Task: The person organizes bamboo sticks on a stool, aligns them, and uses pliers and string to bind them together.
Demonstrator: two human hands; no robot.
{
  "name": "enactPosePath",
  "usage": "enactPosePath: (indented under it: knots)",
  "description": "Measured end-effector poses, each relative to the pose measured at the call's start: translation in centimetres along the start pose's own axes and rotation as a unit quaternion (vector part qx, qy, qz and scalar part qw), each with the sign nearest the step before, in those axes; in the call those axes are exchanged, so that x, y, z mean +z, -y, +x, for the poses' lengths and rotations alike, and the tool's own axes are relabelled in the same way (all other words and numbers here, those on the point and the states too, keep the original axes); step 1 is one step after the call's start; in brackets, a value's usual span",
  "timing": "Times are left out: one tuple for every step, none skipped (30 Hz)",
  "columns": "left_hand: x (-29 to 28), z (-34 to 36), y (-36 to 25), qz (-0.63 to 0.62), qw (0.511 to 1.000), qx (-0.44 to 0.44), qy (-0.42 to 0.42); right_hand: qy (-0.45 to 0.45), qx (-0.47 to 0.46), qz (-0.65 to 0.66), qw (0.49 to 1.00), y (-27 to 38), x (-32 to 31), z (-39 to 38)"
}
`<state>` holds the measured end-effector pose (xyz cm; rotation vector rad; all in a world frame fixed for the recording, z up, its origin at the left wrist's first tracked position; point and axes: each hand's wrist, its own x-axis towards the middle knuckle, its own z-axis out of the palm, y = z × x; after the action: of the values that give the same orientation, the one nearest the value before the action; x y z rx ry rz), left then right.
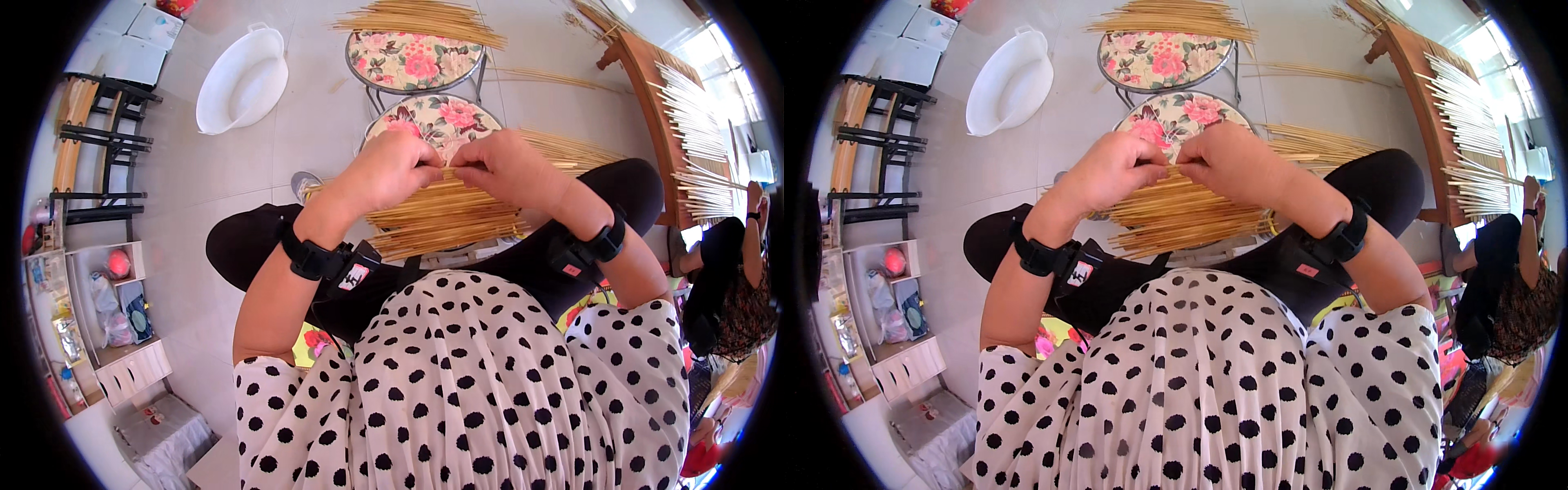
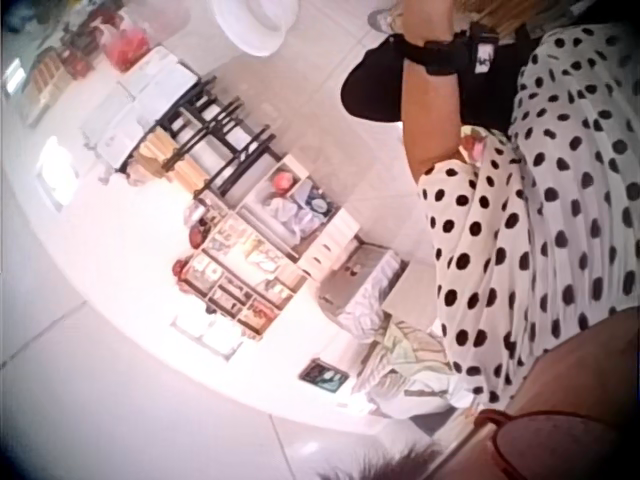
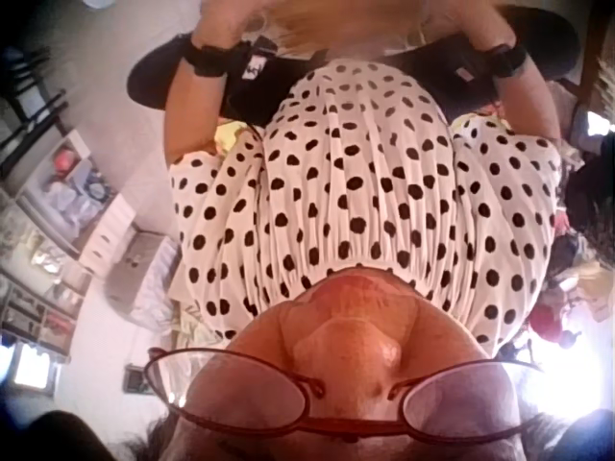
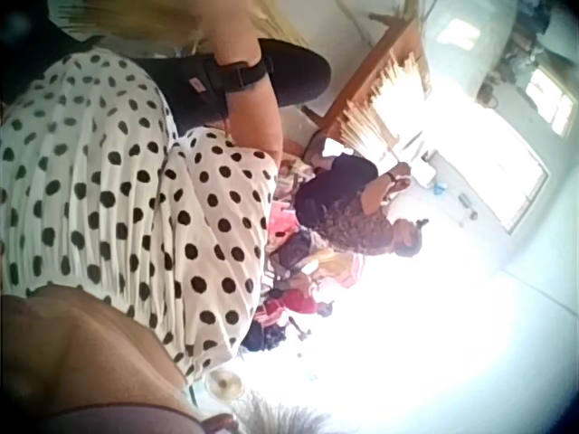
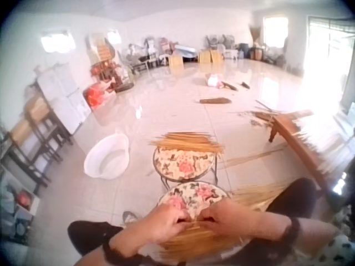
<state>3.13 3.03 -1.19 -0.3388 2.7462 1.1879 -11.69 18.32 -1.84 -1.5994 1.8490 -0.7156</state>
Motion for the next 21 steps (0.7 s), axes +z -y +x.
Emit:
enactPosePath:
  knots:
    - [0.1,0.1,0.1,-0.006,1.0,-0.009,0.002,-0.007,-0.005,-0.01,1.0,-0.4,0.4,0.1]
    - [0.2,0.1,0.3,-0.012,1.0,-0.019,0.004,-0.012,-0.011,-0.02,1.0,-0.8,0.8,0.3]
    - [0.3,0.2,0.8,-0.008,1.0,-0.016,0.004,-0.017,-0.016,-0.029,0.999,-1.0,1.1,0.5]
    - [0.5,0.3,1.3,-0.004,1.0,-0.014,0.004,-0.021,-0.01,-0.036,0.999,-1.1,1.3,0.7]
    - [0.6,0.5,1.5,-0.001,1.0,-0.009,0.006,-0.022,-0.01,-0.036,0.999,-1.4,1.4,0.8]
    - [0.5,0.7,1.6,0.013,1.0,-0.016,0.022,-0.024,-0.01,-0.036,0.999,-1.8,1.7,1.0]
    - [0.1,0.9,1.7,0.016,1.0,-0.006,0.005,-0.024,-0.01,-0.036,0.999,-2.3,1.9,1.4]
    - [-0.4,1.1,1.8,0.018,1.0,0.004,-0.01,-0.035,-0.015,-0.05,0.998,-2.9,2.1,1.6]
    - [-1.0,1.2,1.9,0.02,0.999,0.014,-0.025,-0.045,-0.02,-0.065,0.997,-3.5,2.1,1.8]
    - [-2.3,1.6,2.2,0.019,0.997,-0.033,-0.063,-0.055,-0.024,-0.079,0.995,-4.1,2.0,2.0]
    - [-3.9,2.4,2.7,0.016,0.992,-0.073,-0.097,-0.067,0.004,-0.082,0.994,-4.7,1.2,1.9]
    - [-5.8,2.4,3.1,0.033,0.982,-0.06,-0.175,-0.077,0.028,-0.08,0.993,-5.1,0.2,2.0]
    - [-7.8,2.0,3.9,0.049,0.965,-0.052,-0.254,-0.082,0.049,-0.078,0.992,-5.3,-0.6,2.2]
    - [-10.2,1.5,4.6,0.061,0.953,-0.074,-0.287,-0.102,0.06,-0.046,0.992,-5.5,-1.5,2.2]
    - [-11.9,1.4,5.5,0.073,0.94,-0.095,-0.318,-0.123,0.073,-0.012,0.99,-5.8,-2.4,2.2]
    - [-12.7,1.3,6.6,0.054,0.936,-0.104,-0.331,-0.144,0.086,0.02,0.986,-6.2,-3.1,2.2]
    - [-13.1,1.7,7.9,0.035,0.933,-0.109,-0.342,-0.166,0.101,0.069,0.979,-6.9,-3.6,2.2]
    - [-13.1,2.1,9.0,0.016,0.928,-0.116,-0.354,-0.186,0.115,0.118,0.969,-7.5,-3.9,2.2]
    - [-12.4,2.8,9.9,0.053,0.942,-0.13,-0.306,-0.206,0.129,0.166,0.956,-7.8,-4.2,2.3]
    - [-11.3,3.8,10.9,0.089,0.952,-0.141,-0.257,-0.224,0.119,0.205,0.945,-7.4,-4.6,2.4]
    - [-9.8,4.6,11.9,0.126,0.958,-0.153,-0.208,-0.229,0.118,0.226,0.939,-7.2,-4.8,2.5]
